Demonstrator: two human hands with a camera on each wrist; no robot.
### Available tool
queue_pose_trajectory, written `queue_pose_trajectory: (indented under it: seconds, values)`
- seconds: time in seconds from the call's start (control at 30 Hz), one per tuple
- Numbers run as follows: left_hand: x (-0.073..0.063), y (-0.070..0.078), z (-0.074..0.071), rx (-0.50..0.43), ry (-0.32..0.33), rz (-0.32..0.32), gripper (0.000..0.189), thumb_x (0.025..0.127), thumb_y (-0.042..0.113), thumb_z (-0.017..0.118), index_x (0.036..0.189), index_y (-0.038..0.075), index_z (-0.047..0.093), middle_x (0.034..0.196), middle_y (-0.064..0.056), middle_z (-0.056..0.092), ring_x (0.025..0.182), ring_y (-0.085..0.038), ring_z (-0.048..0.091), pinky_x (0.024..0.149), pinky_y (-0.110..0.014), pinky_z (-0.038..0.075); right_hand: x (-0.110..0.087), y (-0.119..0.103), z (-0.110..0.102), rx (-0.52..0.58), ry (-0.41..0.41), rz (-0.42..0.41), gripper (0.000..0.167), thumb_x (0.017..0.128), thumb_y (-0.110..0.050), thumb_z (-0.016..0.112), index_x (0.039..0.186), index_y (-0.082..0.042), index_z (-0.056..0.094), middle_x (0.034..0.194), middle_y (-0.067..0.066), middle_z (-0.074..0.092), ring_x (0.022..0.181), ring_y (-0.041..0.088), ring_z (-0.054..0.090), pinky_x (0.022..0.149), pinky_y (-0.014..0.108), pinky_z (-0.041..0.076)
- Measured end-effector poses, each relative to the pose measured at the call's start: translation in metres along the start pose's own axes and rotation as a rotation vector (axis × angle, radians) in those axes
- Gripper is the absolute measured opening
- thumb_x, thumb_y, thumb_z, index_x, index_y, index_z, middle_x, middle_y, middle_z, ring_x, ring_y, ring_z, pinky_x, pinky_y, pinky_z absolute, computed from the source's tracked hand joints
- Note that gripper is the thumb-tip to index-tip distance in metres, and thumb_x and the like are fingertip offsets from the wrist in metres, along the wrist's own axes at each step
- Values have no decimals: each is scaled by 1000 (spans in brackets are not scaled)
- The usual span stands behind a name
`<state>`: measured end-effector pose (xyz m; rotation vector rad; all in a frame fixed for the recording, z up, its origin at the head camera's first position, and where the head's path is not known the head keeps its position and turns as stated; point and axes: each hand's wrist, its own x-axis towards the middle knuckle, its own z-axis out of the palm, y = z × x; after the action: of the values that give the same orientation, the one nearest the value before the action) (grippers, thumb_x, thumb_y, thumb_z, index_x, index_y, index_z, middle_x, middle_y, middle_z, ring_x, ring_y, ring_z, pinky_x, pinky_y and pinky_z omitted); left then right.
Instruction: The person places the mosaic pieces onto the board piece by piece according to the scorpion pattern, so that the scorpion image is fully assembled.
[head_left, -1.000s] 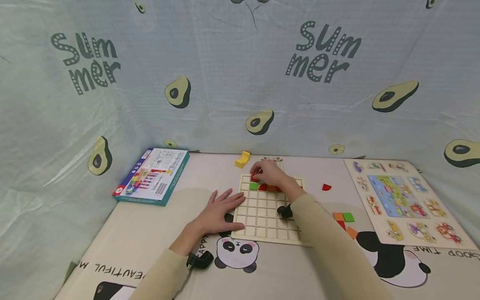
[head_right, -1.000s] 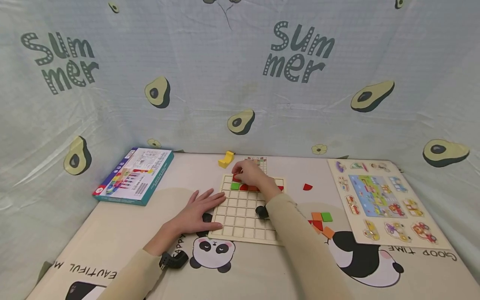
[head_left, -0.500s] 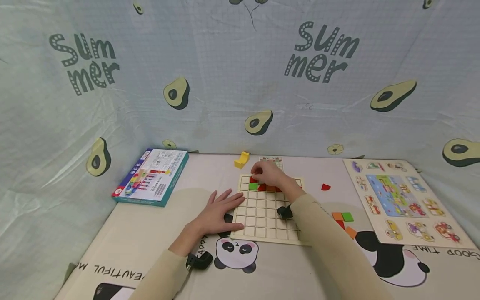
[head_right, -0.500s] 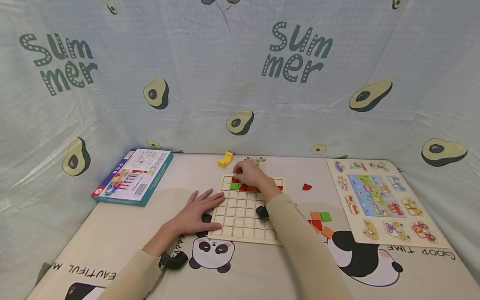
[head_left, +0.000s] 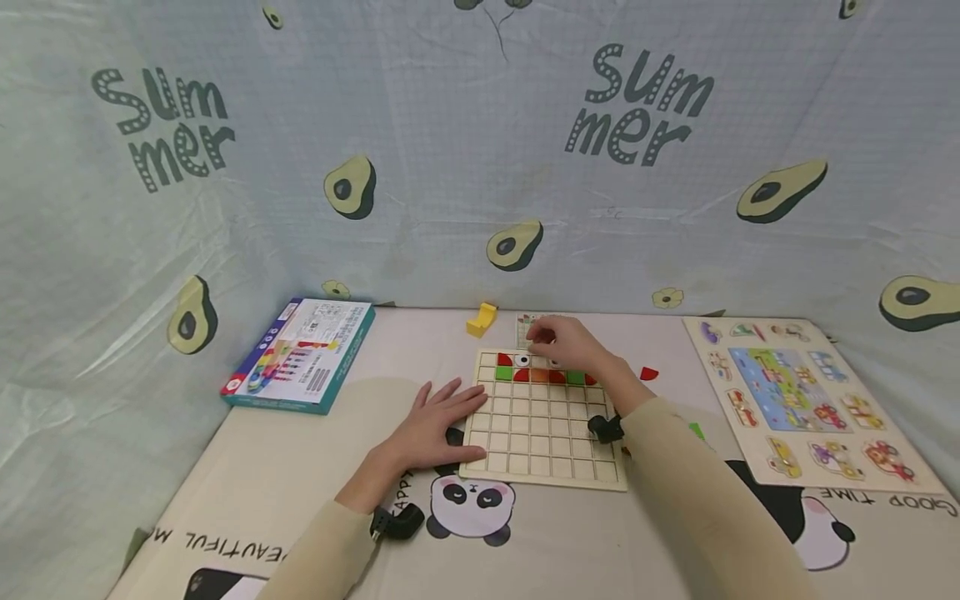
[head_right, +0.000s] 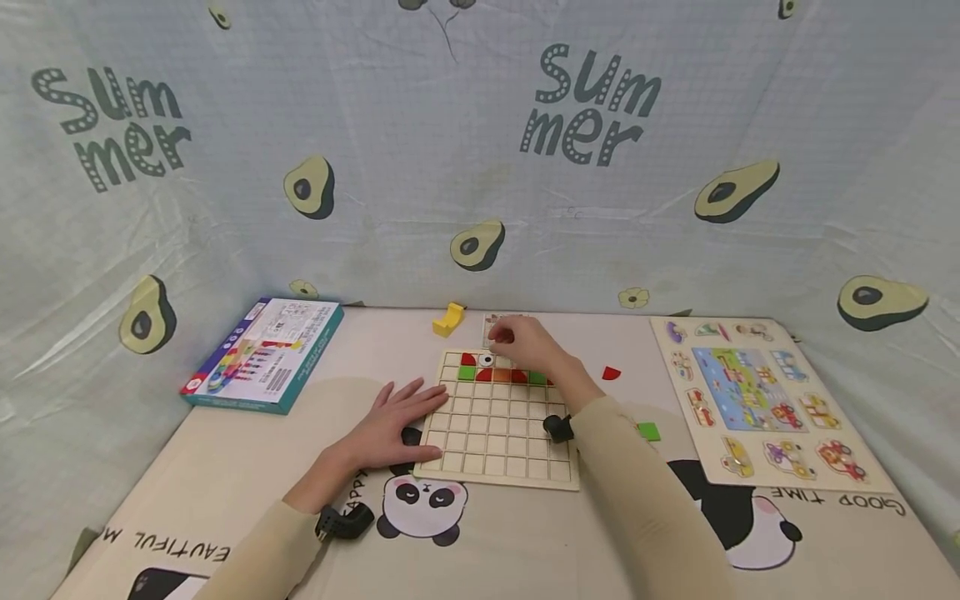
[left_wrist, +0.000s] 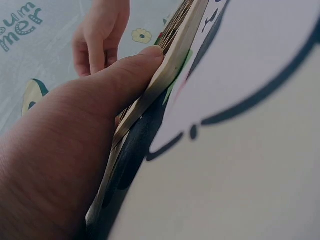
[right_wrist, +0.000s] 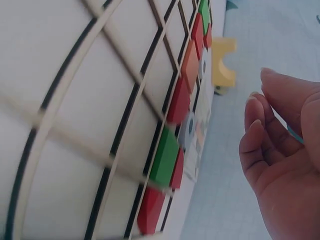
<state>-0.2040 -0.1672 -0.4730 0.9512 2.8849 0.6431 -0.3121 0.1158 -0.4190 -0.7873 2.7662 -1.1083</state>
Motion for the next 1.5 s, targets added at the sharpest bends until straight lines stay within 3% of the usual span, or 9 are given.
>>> queue_pose_trajectory:
  seconds: [0.67,1.07,1.5]
  values:
    - [-1,1,-2,-4,7,9,85,87,63,67,156,19,43,161,3,35,152,-31,16,117,-63,1,-86,25,-56,-99,14,27,20,95,-12,72,111,0,69,96,3,66,85,20,59,78,39,52]
    - [0,1,0,-3,9,8,85,87,63,66,156,19,43,161,3,35,152,-30,16,117,-63,1,-119,43,-58,-67,-65,116,20,95,-15,72,110,-2,68,93,0,64,84,19,57,74,32,52]
    - [0,2,0,11,3,-7,86,86,65,66,156,20,42,162,4,34,153,-29,15,117,-62,1,-144,49,-51,-67,-148,75,16,91,-13,76,104,-7,69,89,-5,61,82,17,56,73,26,53]
